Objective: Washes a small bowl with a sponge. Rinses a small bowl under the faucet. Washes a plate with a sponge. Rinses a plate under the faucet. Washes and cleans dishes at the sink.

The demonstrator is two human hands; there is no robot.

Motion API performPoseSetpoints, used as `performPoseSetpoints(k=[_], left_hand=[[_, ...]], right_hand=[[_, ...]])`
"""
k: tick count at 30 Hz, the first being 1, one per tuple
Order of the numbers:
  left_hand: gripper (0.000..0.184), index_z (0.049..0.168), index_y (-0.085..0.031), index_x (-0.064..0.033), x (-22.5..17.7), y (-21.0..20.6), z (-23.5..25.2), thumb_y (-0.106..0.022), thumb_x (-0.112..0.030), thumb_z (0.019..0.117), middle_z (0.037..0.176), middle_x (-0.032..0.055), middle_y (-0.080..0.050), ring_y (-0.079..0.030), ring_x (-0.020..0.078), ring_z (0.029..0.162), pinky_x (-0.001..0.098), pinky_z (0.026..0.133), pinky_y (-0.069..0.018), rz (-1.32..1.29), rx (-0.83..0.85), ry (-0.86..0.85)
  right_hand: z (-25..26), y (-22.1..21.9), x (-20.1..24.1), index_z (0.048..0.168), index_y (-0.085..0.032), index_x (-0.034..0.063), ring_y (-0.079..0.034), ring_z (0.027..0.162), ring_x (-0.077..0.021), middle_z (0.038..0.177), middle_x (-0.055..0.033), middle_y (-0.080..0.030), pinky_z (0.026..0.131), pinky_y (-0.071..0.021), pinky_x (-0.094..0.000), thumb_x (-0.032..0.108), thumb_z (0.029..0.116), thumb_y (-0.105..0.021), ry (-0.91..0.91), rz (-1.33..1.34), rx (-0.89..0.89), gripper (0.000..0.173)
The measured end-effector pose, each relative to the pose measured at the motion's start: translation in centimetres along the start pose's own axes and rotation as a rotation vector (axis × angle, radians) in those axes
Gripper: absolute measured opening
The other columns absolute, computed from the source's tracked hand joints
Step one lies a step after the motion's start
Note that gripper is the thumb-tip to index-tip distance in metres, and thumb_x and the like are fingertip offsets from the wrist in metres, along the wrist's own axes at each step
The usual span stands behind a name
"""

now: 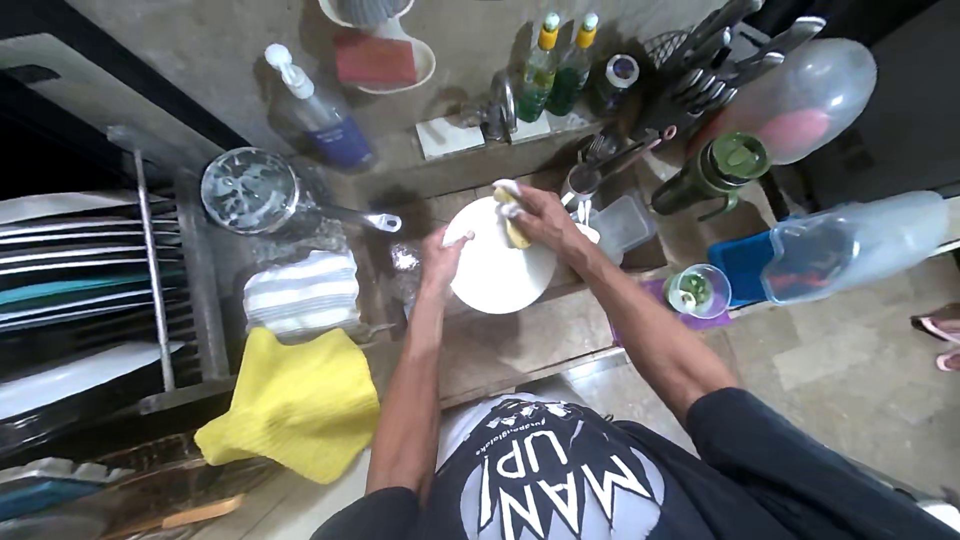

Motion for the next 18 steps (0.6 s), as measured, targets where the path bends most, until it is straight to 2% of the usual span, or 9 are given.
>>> performPoseSetpoints(k=[2, 4, 5, 7, 9, 12, 14, 16, 18], left_hand=[[0.035, 0.128, -0.064, -0.0029, 0.7, -1.0, -1.0, -0.069, -0.021, 0.0989, 0.116, 0.013, -0.071, -0.07, 0.0198, 0.102, 0.0421, 0.09, -0.0606, -0.162, -0.19, -0.026], [0.049, 0.141, -0.057, -0.0097, 1.7, -2.8, -3.4, -0.065, -0.037, 0.1009, 0.133, 0.0131, -0.064, -0.063, 0.0248, 0.118, 0.0478, 0.099, -0.0543, -0.21, -0.315, -0.033], [0.057, 0.147, -0.051, -0.0126, 2.7, -3.5, -4.1, -0.063, -0.044, 0.1008, 0.141, 0.0132, -0.059, -0.059, 0.0272, 0.126, 0.051, 0.103, -0.0508, -0.213, -0.339, -0.027], [0.058, 0.152, -0.046, -0.0145, 3.6, -3.2, -3.7, -0.062, -0.04, 0.1023, 0.145, 0.0113, -0.056, -0.057, 0.0257, 0.13, 0.0494, 0.106, -0.05, -0.193, -0.258, -0.019], [0.044, 0.14, -0.054, -0.0035, 2.2, -2.0, -0.8, -0.065, -0.022, 0.101, 0.128, 0.015, -0.065, -0.066, 0.023, 0.113, 0.045, 0.096, -0.0575, -0.146, -0.139, -0.006], [0.036, 0.128, -0.061, 0.0008, -4.0, -0.9, 1.4, -0.067, -0.021, 0.0995, 0.112, 0.0137, -0.071, -0.07, 0.0177, 0.097, 0.0408, 0.089, -0.0598, 0.209, 0.182, 0.019], [0.029, 0.119, -0.067, -0.0002, -6.3, -1.7, 2.4, -0.07, -0.018, 0.0971, 0.103, 0.0101, -0.073, -0.07, 0.0135, 0.087, 0.037, 0.083, -0.0604, 0.346, 0.31, -0.067], [0.026, 0.116, -0.069, -0.0001, -6.0, -2.2, 2.8, -0.07, -0.017, 0.0965, 0.1, 0.0094, -0.074, -0.071, 0.0127, 0.086, 0.0362, 0.083, -0.0613, 0.27, 0.204, -0.161], [0.029, 0.118, -0.067, 0.0006, -3.7, -2.8, 2.0, -0.069, -0.021, 0.0981, 0.105, 0.0118, -0.073, -0.072, 0.0169, 0.094, 0.0397, 0.086, -0.062, 0.028, -0.104, -0.168]], right_hand=[[-2.2, -1.3, -1.1, 0.143, -0.059, 0.0098, -0.068, 0.113, -0.0232, 0.126, -0.0139, -0.069, 0.101, -0.0541, -0.0476, 0.027, 0.1024, -0.058, -0.222, 0.074, -0.269, 0.044], [-3.9, -3.0, -1.8, 0.14, -0.059, 0.0072, -0.068, 0.111, -0.0266, 0.122, -0.0171, -0.069, 0.097, -0.0544, -0.0505, 0.028, 0.1004, -0.06, -0.377, 0.148, -0.472, 0.044], [-4.4, -3.3, -2.2, 0.138, -0.061, 0.0055, -0.068, 0.109, -0.0266, 0.12, -0.0176, -0.07, 0.095, -0.0551, -0.0504, 0.025, 0.0993, -0.062, -0.4, 0.172, -0.516, 0.043], [-4.4, -1.7, -2.6, 0.137, -0.06, 0.0017, -0.068, 0.109, -0.0259, 0.12, -0.0192, -0.069, 0.096, -0.0551, -0.0484, 0.02, 0.098, -0.063, -0.383, 0.18, -0.453, 0.043], [-3.2, 1.5, -2.2, 0.139, -0.059, 0.0003, -0.07, 0.104, -0.024, 0.12, -0.0196, -0.069, 0.093, -0.0573, -0.0454, 0.018, 0.0981, -0.062, -0.294, 0.143, -0.26, 0.045], [0.4, 4.6, 0.6, 0.134, -0.064, 0.0011, -0.07, 0.104, -0.0212, 0.119, -0.0165, -0.071, 0.096, -0.0558, -0.0433, 0.011, 0.0961, -0.063, -0.059, 0.048, 0.078, 0.039], [2.9, 4.8, 1.9, 0.13, -0.067, 0.0039, -0.068, 0.111, -0.0218, 0.121, -0.0134, -0.071, 0.102, -0.0518, -0.0441, 0.009, 0.0941, -0.066, 0.116, -0.044, 0.218, 0.036], [3.7, 4.8, 1.6, 0.131, -0.067, 0.0038, -0.068, 0.111, -0.0198, 0.121, -0.0126, -0.071, 0.102, -0.0525, -0.0413, 0.01, 0.0946, -0.066, 0.146, 0.005, 0.115, 0.037], [2.0, 3.5, -0.1, 0.135, -0.064, 0.0044, -0.069, 0.108, -0.0199, 0.121, -0.0136, -0.071, 0.098, -0.0564, -0.0417, 0.012, 0.0961, -0.064, -0.046, 0.129, -0.177, 0.04]])
Point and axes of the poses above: each hand's wrist, its own z-axis towards the middle knuckle, its own y-axis out of the back of the hand, x = y × z, the point moved 1 cm from there along z, towards the middle knuckle
